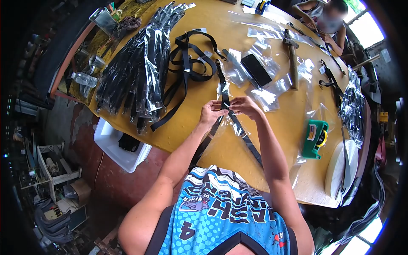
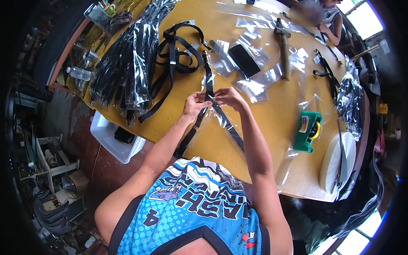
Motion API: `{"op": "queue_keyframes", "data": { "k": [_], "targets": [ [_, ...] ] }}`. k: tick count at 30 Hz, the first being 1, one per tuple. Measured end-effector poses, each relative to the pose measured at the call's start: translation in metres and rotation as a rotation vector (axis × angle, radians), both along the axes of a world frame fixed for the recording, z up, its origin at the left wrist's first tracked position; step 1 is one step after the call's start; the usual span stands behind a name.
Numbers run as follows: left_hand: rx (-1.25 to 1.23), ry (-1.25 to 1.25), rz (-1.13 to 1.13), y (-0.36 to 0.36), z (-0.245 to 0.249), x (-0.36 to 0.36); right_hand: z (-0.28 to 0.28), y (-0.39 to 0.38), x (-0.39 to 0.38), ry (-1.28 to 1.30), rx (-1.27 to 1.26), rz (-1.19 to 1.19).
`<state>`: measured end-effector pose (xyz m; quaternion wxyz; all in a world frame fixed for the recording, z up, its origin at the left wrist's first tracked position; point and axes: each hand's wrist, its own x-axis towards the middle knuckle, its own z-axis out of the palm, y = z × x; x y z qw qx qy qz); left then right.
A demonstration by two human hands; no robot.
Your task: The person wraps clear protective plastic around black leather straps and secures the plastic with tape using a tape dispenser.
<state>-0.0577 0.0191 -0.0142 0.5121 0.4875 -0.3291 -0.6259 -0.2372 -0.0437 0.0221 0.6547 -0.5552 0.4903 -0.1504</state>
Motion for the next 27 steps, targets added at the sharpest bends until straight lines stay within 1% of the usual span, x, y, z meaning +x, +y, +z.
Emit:
{"op": "queue_keyframes", "data": {
  "k": [3, 5, 9, 15, 18, 20, 24, 27],
  "targets": [
    [0.048, 0.064, -0.021, 0.000, 0.000, 0.000, 0.004, 0.000, 0.000, 0.052, 0.034, -0.002],
    [0.083, 0.071, -0.020, 0.001, 0.002, 0.000, 0.008, 0.001, 0.003, -0.036, 0.134, -0.130],
    [0.088, 0.089, -0.039, 0.001, -0.005, 0.001, -0.003, -0.003, 0.000, -0.048, 0.102, -0.105],
    [0.081, -0.025, -0.004, 0.000, -0.014, 0.001, -0.007, -0.002, -0.001, -0.031, 0.071, -0.112],
    [0.055, -0.024, -0.006, 0.001, -0.012, 0.000, -0.006, 0.002, 0.000, 0.033, 0.063, -0.089],
    [0.000, 0.009, 0.034, 0.002, -0.013, -0.002, -0.009, 0.004, 0.000, 0.077, -0.008, -0.025],
    [-0.024, 0.010, 0.047, 0.004, -0.005, -0.003, -0.009, 0.007, 0.000, 0.001, 0.049, -0.098],
    [-0.053, -0.042, 0.057, 0.004, -0.005, -0.003, -0.010, 0.007, 0.000, 0.004, 0.005, -0.087]
  ]
}}
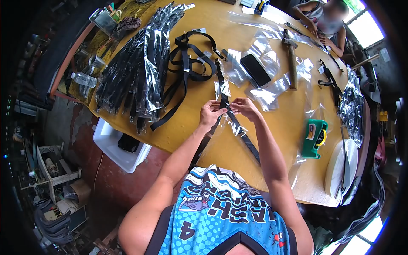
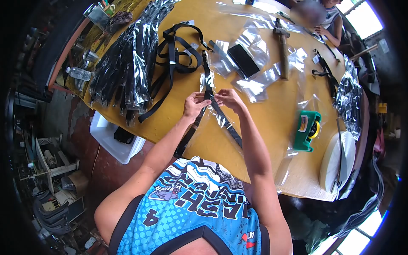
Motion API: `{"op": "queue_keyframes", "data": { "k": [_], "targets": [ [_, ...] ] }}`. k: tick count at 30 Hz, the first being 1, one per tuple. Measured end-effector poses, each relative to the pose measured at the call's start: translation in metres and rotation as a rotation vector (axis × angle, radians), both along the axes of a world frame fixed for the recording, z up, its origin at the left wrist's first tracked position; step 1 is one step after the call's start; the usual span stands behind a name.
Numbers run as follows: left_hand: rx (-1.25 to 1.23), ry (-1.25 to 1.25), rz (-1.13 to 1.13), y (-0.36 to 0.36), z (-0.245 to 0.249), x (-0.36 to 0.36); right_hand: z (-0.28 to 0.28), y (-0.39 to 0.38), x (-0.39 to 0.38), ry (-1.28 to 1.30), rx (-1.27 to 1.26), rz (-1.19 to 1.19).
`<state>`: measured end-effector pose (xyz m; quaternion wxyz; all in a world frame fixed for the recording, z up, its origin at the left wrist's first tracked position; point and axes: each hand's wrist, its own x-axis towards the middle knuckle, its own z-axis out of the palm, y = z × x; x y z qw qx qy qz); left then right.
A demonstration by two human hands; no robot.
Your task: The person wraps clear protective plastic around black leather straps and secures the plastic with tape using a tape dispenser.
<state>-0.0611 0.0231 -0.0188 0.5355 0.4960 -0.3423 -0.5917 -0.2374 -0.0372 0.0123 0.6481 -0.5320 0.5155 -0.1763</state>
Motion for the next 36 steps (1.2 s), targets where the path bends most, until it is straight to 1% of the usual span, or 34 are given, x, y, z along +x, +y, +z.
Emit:
{"op": "queue_keyframes", "data": {
  "k": [1, 3, 4, 9, 11, 13, 15, 17, 19, 21, 22, 24, 30, 33, 35, 36],
  "targets": [
    [0.007, 0.008, -0.013, 0.000, 0.000, 0.000, -0.001, -0.001, 0.001, 0.000, 0.000, 0.000],
    [0.014, 0.017, -0.028, -0.001, 0.001, -0.001, -0.003, -0.002, 0.001, 0.033, -0.111, 0.012],
    [0.016, 0.028, -0.035, -0.001, 0.001, 0.000, -0.004, -0.002, 0.000, 0.034, -0.111, 0.012],
    [0.019, 0.019, -0.038, -0.001, -0.003, 0.002, 0.004, 0.003, -0.002, -0.025, -0.220, 0.072],
    [0.009, 0.067, -0.004, -0.001, -0.004, 0.001, 0.004, 0.007, -0.002, -0.029, -0.212, 0.055],
    [0.017, 0.056, -0.005, -0.001, -0.008, 0.002, 0.002, 0.008, -0.003, -0.033, -0.203, 0.036],
    [0.025, 0.045, -0.012, -0.001, -0.006, 0.001, 0.000, 0.009, -0.002, -0.011, -0.129, 0.026],
    [0.070, 0.059, -0.035, -0.001, 0.001, 0.001, 0.001, 0.008, -0.002, -0.006, -0.136, 0.022],
    [0.064, 0.080, -0.040, -0.001, 0.001, 0.001, 0.002, 0.008, 0.000, -0.001, -0.142, 0.021],
    [0.057, 0.101, -0.043, -0.001, 0.000, 0.002, 0.002, 0.008, 0.003, -0.099, -0.068, -0.083],
    [0.045, 0.097, -0.051, -0.001, -0.002, 0.002, 0.001, 0.007, 0.003, -0.100, -0.069, -0.082],
    [0.033, 0.094, -0.058, -0.001, -0.003, 0.003, -0.003, 0.005, 0.000, -0.094, -0.069, 0.021],
    [0.017, 0.051, -0.034, 0.000, -0.006, 0.007, -0.012, -0.001, -0.003, -0.009, -0.089, 0.090],
    [0.037, 0.070, -0.066, 0.000, -0.005, 0.008, -0.010, -0.002, -0.003, 0.003, -0.082, 0.102],
    [-0.026, 0.086, -0.165, 0.001, -0.001, 0.011, -0.005, 0.000, -0.005, -0.005, -0.085, 0.116],
    [-0.026, 0.086, -0.164, 0.000, -0.003, 0.012, -0.002, 0.001, -0.005, -0.013, -0.089, 0.132]
  ]
}}
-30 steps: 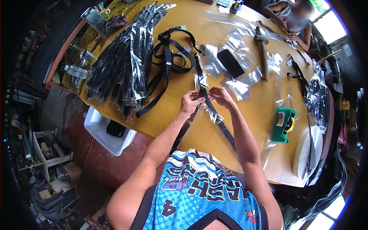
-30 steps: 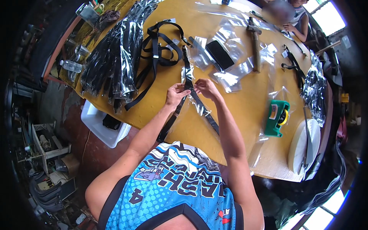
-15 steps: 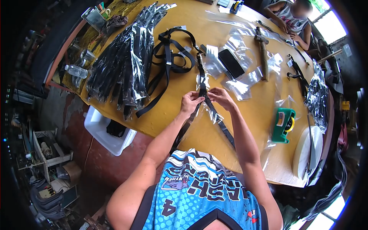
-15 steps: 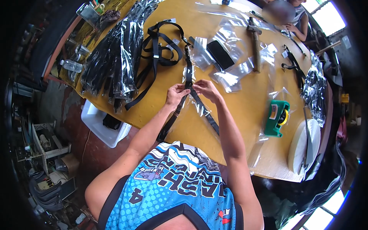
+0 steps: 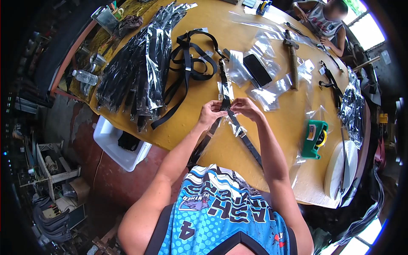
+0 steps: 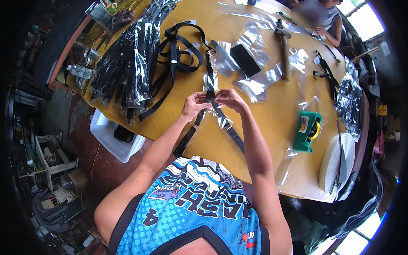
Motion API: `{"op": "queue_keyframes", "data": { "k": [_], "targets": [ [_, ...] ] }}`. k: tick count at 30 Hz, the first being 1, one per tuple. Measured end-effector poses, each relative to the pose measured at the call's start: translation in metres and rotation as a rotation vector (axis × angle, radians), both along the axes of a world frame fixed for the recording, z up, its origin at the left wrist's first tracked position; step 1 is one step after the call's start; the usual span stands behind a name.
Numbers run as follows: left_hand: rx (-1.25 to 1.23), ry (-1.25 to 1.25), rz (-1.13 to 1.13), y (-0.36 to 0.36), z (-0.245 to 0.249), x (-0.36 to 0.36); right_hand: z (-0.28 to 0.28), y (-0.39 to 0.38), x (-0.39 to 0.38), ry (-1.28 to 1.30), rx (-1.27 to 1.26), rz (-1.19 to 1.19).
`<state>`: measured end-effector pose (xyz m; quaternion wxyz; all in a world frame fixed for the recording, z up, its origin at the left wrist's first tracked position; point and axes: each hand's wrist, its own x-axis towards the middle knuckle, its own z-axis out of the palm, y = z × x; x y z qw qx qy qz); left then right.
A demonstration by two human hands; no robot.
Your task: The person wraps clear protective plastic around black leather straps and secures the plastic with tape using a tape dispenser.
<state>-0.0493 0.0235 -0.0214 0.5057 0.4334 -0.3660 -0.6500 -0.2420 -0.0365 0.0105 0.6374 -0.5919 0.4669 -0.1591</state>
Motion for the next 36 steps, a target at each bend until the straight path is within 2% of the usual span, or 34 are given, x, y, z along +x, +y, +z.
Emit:
{"op": "queue_keyframes", "data": {
  "k": [7, 9, 18, 26, 30, 32, 36],
  "targets": [
    [0.054, -0.052, -0.028, -0.004, 0.005, 0.001, -0.012, -0.001, 0.008, 0.054, 0.015, -0.043],
    [0.073, -0.026, -0.033, -0.004, 0.007, 0.002, -0.015, -0.001, 0.009, 0.175, -0.065, 0.051],
    [0.041, -0.078, -0.014, -0.004, 0.003, 0.002, -0.010, 0.001, 0.009, 0.093, 0.036, -0.061],
    [0.040, -0.008, 0.027, -0.002, 0.008, 0.000, -0.020, 0.004, 0.007, 0.108, -0.026, -0.060],
    [0.052, -0.018, -0.035, 0.001, 0.005, 0.003, -0.019, 0.006, 0.010, 0.116, -0.028, -0.109],
    [0.083, -0.102, -0.043, -0.001, 0.006, 0.005, -0.017, 0.007, 0.011, 0.131, -0.036, -0.109],
    [0.111, -0.078, -0.038, -0.002, 0.005, 0.003, -0.014, 0.009, 0.012, 0.154, -0.027, -0.120]
  ]
}}
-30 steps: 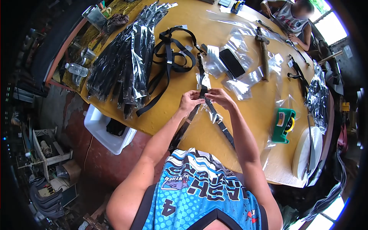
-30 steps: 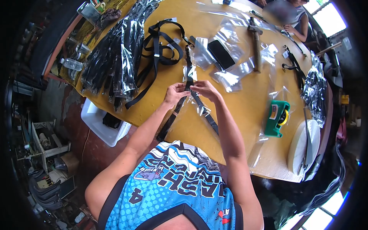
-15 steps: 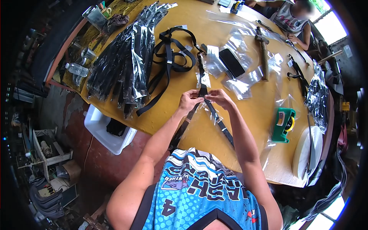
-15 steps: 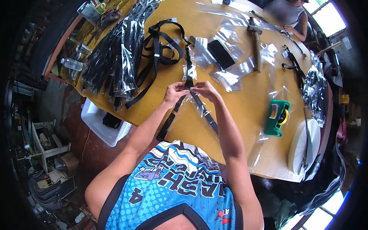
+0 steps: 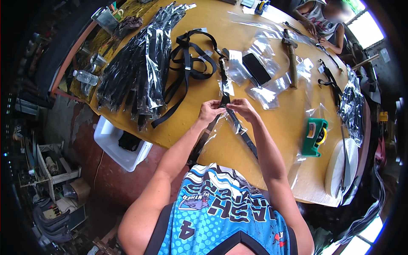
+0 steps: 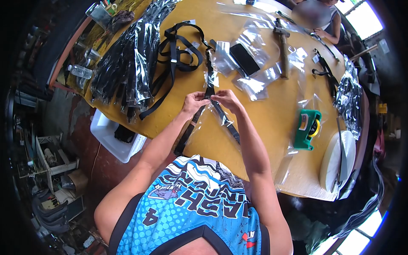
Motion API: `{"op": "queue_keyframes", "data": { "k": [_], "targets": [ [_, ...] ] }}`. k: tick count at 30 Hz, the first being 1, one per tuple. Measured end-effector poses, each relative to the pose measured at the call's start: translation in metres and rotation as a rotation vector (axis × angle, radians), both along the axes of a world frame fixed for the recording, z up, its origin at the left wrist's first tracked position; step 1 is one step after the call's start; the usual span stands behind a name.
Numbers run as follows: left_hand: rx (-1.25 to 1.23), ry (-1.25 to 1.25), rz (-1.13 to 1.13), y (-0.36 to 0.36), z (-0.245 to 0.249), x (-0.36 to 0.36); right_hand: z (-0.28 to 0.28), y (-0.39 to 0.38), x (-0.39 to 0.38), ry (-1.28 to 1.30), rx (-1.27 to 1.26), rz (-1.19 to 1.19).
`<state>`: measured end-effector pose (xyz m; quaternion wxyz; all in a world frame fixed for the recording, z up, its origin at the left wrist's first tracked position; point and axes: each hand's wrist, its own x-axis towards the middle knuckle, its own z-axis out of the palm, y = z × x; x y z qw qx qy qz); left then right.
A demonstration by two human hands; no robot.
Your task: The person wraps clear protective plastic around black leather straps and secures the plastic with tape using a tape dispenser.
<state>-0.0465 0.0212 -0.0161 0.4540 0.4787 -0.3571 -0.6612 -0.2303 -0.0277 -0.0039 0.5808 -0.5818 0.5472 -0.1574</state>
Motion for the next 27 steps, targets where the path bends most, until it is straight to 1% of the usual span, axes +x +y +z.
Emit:
{"op": "queue_keyframes", "data": {
  "k": [3, 5, 6, 8, 10, 12, 14, 15, 16, 17, 19, 20, 21, 23, 25, 27],
  "targets": [
    [-0.025, 0.034, 0.002, 0.001, -0.002, -0.003, 0.006, 0.003, 0.001, -0.031, 0.010, -0.048],
    [-0.128, 0.003, -0.022, 0.003, -0.006, -0.003, 0.011, 0.006, 0.003, -0.014, 0.016, -0.050],
    [-0.128, 0.002, -0.023, 0.003, -0.005, -0.003, 0.012, 0.006, 0.003, 0.003, 0.021, -0.049],
    [-0.049, 0.006, -0.015, 0.002, -0.004, -0.003, 0.010, 0.006, 0.002, 0.000, 0.019, -0.047],
    [-0.059, -0.001, -0.018, 0.001, -0.010, -0.004, 0.010, 0.007, 0.000, 0.000, 0.015, -0.047],
    [-0.070, -0.010, -0.027, 0.000, -0.010, -0.003, 0.011, 0.014, -0.010, -0.136, -0.073, -0.067],
    [-0.042, -0.020, -0.007, 0.002, -0.003, -0.003, 0.024, 0.040, -0.047, -0.032, -0.259, -0.338],
    [-0.040, -0.015, -0.020, 0.002, -0.004, -0.002, 0.033, 0.052, -0.070, 0.052, -0.302, -0.386],
    [-0.042, -0.035, -0.003, 0.002, -0.007, -0.002, 0.036, 0.067, -0.098, 0.064, -0.404, -0.505],
    [-0.043, -0.051, 0.006, 0.002, -0.009, -0.003, 0.055, 0.084, -0.125, 0.120, -0.443, -0.604],
    [-0.081, -0.109, 0.002, 0.002, 0.000, -0.003, 0.070, 0.115, -0.195, 0.334, -0.578, -0.820],
    [-0.071, -0.093, 0.002, 0.000, -0.009, -0.001, 0.083, 0.130, -0.227, 0.451, -0.559, -0.938],
    [-0.061, -0.074, -0.006, -0.002, -0.019, 0.000, 0.091, 0.145, -0.255, 0.500, -0.562, -0.999],
    [-0.054, -0.099, -0.018, -0.001, -0.012, 0.000, 0.101, 0.173, -0.310, 0.966, -0.579, -0.976],
    [-0.069, -0.099, -0.044, -0.004, -0.019, 0.004, 0.094, 0.192, -0.351, 0.909, -0.392, -0.866],
    [-0.097, -0.081, -0.043, -0.006, -0.020, 0.004, 0.094, 0.197, -0.361, 0.485, -0.114, -0.885]
  ]
}}
